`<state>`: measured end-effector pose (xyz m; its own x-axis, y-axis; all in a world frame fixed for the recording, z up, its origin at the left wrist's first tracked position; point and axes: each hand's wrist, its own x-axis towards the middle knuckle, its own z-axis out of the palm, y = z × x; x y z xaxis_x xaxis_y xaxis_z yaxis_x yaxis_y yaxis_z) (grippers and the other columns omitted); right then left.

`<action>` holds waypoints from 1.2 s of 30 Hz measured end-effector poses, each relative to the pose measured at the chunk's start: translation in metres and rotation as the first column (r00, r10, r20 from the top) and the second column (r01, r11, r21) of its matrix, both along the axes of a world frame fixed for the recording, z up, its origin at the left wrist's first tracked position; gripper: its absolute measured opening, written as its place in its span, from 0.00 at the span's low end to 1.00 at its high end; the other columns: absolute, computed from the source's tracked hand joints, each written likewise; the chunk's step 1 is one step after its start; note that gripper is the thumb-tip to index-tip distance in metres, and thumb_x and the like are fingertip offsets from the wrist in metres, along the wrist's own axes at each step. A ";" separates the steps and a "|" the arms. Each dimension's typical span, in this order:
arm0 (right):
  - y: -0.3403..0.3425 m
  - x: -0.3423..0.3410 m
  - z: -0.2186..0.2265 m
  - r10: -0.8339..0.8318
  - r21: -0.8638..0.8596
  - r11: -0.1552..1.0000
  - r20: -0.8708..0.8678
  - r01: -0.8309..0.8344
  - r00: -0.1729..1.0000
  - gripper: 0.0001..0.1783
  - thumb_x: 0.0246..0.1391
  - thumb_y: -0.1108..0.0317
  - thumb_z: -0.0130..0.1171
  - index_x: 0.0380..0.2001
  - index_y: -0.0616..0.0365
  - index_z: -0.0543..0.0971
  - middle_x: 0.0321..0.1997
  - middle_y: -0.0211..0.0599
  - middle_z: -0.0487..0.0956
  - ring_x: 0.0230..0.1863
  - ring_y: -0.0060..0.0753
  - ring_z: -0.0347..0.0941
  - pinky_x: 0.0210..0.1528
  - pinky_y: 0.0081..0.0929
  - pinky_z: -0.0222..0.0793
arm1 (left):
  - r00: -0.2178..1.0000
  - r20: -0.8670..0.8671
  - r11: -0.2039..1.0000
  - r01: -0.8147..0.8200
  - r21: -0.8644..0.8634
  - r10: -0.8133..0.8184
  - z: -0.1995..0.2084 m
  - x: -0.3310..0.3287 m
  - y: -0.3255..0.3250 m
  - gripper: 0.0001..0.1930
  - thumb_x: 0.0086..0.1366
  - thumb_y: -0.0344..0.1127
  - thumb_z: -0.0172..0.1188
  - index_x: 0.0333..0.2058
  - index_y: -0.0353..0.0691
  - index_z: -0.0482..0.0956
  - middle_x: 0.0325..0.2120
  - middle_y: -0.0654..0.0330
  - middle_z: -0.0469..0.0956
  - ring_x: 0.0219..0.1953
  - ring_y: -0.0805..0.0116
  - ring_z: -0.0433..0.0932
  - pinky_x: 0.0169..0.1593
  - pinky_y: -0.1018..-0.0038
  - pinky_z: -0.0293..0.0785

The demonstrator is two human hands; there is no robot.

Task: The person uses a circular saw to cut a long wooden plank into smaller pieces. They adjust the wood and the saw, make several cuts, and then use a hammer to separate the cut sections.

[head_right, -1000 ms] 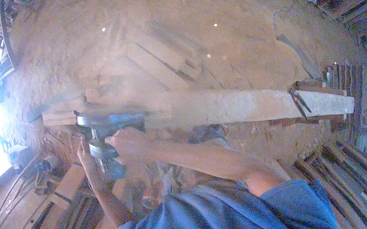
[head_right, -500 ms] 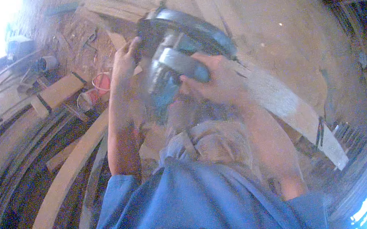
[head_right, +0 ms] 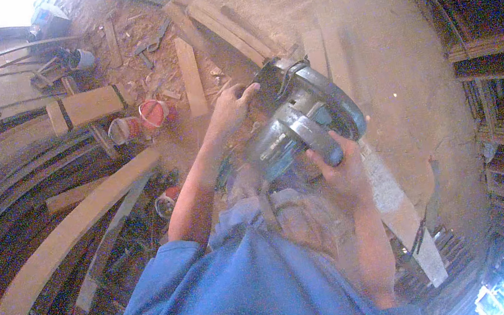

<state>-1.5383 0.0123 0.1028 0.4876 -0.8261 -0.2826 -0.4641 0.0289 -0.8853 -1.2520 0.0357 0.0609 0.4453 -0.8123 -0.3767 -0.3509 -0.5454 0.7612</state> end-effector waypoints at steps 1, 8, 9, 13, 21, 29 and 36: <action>0.001 -0.002 -0.001 0.012 -0.074 0.997 -0.054 -0.016 0.998 0.20 0.53 0.65 0.72 0.46 0.66 0.81 0.42 0.43 0.84 0.44 0.38 0.79 0.48 0.32 0.73 | 1.000 0.000 1.000 0.002 -0.008 -0.002 -0.002 0.001 0.000 0.34 0.68 0.60 0.57 0.47 0.27 0.80 0.43 0.37 0.82 0.51 0.42 0.81 0.55 0.56 0.73; -0.014 0.010 0.022 0.109 -0.164 0.981 0.038 -0.102 0.993 0.12 0.51 0.69 0.72 0.36 0.64 0.82 0.29 0.37 0.84 0.31 0.28 0.79 0.36 0.29 0.73 | 0.999 -0.043 1.000 -0.026 0.009 0.027 -0.011 -0.001 -0.003 0.31 0.69 0.58 0.56 0.48 0.28 0.80 0.42 0.38 0.82 0.49 0.44 0.82 0.52 0.58 0.74; -0.013 0.008 0.026 0.122 -0.143 0.983 0.025 -0.118 0.992 0.11 0.51 0.69 0.72 0.35 0.63 0.82 0.27 0.37 0.83 0.29 0.29 0.79 0.35 0.30 0.72 | 1.000 -0.012 1.000 -0.028 0.006 0.028 -0.012 -0.002 -0.003 0.31 0.70 0.58 0.56 0.47 0.29 0.81 0.41 0.39 0.83 0.48 0.45 0.82 0.52 0.59 0.75; -0.019 0.006 0.018 0.128 -0.128 0.984 0.038 -0.122 0.991 0.11 0.50 0.70 0.72 0.35 0.63 0.82 0.26 0.41 0.82 0.28 0.33 0.80 0.34 0.32 0.72 | 1.000 0.016 0.999 -0.011 0.043 0.011 0.005 -0.004 -0.008 0.30 0.70 0.59 0.55 0.46 0.32 0.82 0.37 0.42 0.84 0.43 0.49 0.84 0.49 0.60 0.76; -0.021 0.000 0.006 0.133 -0.215 0.968 0.024 -0.125 0.991 0.12 0.47 0.69 0.73 0.33 0.62 0.81 0.27 0.45 0.82 0.28 0.42 0.80 0.32 0.33 0.72 | 0.999 0.025 0.999 -0.032 0.025 0.032 0.004 -0.008 -0.011 0.29 0.70 0.57 0.56 0.47 0.32 0.83 0.36 0.45 0.85 0.40 0.53 0.85 0.48 0.61 0.76; -0.024 0.000 0.000 0.177 -0.274 0.950 0.072 -0.151 0.982 0.12 0.43 0.71 0.72 0.32 0.61 0.81 0.28 0.45 0.82 0.30 0.46 0.82 0.32 0.35 0.74 | 0.992 -0.096 0.995 -0.076 0.059 0.082 -0.006 -0.005 -0.011 0.26 0.70 0.54 0.56 0.47 0.33 0.83 0.39 0.44 0.85 0.44 0.51 0.84 0.50 0.61 0.75; -0.028 0.003 -0.009 0.218 -0.258 0.950 0.144 -0.176 0.965 0.15 0.40 0.71 0.72 0.34 0.61 0.81 0.29 0.45 0.82 0.31 0.50 0.82 0.32 0.36 0.74 | 0.998 0.053 0.999 -0.032 -0.033 0.033 -0.016 0.001 -0.011 0.24 0.71 0.54 0.57 0.46 0.36 0.84 0.35 0.48 0.85 0.38 0.59 0.84 0.46 0.64 0.76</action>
